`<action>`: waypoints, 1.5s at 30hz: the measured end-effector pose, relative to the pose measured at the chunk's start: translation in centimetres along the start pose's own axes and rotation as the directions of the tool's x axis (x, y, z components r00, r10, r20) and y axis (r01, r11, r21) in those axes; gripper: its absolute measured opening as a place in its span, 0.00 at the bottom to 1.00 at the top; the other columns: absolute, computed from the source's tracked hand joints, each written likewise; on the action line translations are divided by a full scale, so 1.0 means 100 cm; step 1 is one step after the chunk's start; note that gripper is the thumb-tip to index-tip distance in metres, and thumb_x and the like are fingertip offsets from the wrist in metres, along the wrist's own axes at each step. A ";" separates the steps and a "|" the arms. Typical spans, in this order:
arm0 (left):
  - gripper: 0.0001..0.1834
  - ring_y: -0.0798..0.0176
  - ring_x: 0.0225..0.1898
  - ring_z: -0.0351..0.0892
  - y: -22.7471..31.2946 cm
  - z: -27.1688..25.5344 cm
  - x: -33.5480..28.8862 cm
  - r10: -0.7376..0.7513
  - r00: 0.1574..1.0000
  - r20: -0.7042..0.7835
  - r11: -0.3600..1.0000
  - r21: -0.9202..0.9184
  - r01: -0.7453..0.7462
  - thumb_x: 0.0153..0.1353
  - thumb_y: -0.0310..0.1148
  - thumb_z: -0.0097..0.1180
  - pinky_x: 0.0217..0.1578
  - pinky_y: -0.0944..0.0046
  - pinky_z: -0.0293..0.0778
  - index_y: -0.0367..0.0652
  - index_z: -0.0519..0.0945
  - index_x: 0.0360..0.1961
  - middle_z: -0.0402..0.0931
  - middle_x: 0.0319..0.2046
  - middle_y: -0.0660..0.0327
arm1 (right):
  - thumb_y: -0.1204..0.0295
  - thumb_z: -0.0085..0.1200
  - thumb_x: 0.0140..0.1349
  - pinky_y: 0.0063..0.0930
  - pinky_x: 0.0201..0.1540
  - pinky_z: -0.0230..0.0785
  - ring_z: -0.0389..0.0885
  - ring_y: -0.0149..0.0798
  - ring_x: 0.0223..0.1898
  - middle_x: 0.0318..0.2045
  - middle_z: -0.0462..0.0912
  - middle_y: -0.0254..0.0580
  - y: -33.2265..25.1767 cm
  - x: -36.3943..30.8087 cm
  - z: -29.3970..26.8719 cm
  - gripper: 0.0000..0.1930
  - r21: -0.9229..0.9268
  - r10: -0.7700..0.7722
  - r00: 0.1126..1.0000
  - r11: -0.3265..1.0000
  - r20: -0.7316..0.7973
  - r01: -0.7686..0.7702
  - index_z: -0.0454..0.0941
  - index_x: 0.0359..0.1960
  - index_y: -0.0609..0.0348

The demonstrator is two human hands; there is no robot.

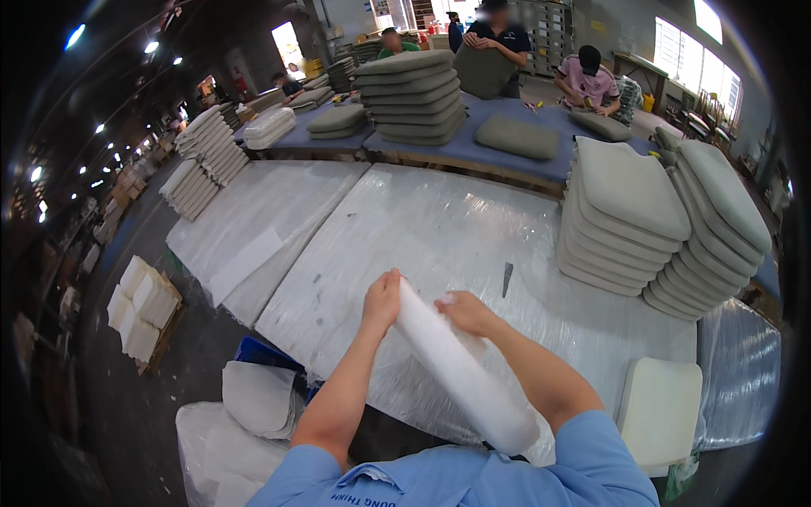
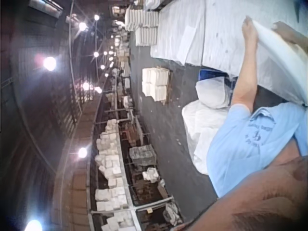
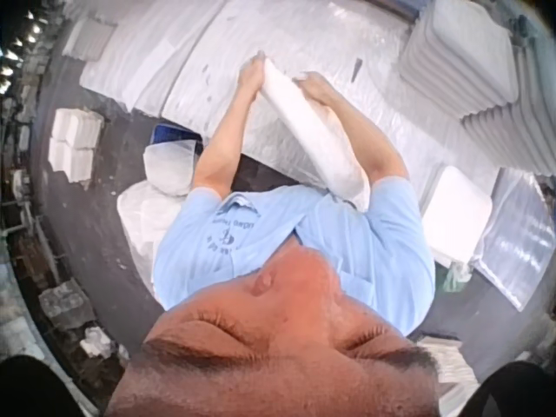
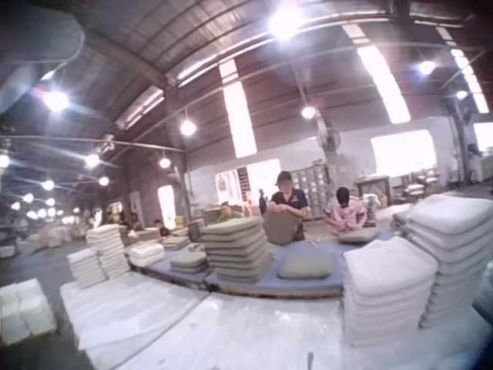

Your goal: The person wraps a rectangular foam piece with a thin white sheet, smoothing the surface and folding the edges to enclose the foam. The wrapped item is then placed on a stack of similar wrapped pieces.

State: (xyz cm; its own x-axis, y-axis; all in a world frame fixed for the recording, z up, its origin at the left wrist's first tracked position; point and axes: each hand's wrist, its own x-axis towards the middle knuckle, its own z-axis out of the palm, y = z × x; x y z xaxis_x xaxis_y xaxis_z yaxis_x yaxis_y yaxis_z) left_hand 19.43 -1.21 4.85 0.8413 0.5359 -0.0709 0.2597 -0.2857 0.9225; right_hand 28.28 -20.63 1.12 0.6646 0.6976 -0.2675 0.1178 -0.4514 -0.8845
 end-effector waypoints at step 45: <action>0.36 0.40 0.51 0.81 0.086 0.095 -0.170 0.578 0.403 0.710 0.413 0.172 -0.895 0.64 0.28 0.51 0.56 0.47 0.73 0.35 0.61 0.74 0.73 0.63 0.39 | 0.46 0.49 0.73 0.52 0.44 0.75 0.84 0.60 0.42 0.35 0.86 0.54 0.040 -0.252 -0.059 0.25 -0.202 -0.131 0.973 0.975 -0.192 0.092 0.81 0.48 0.58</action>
State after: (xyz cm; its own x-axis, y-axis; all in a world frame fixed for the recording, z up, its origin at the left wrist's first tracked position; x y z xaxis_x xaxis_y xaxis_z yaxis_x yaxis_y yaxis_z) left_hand 11.89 -20.36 10.40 0.8257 -0.5129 0.2348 -0.5637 -0.7341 0.3786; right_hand 16.38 -43.29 6.60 0.7730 0.6305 -0.0707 0.3244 -0.4885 -0.8100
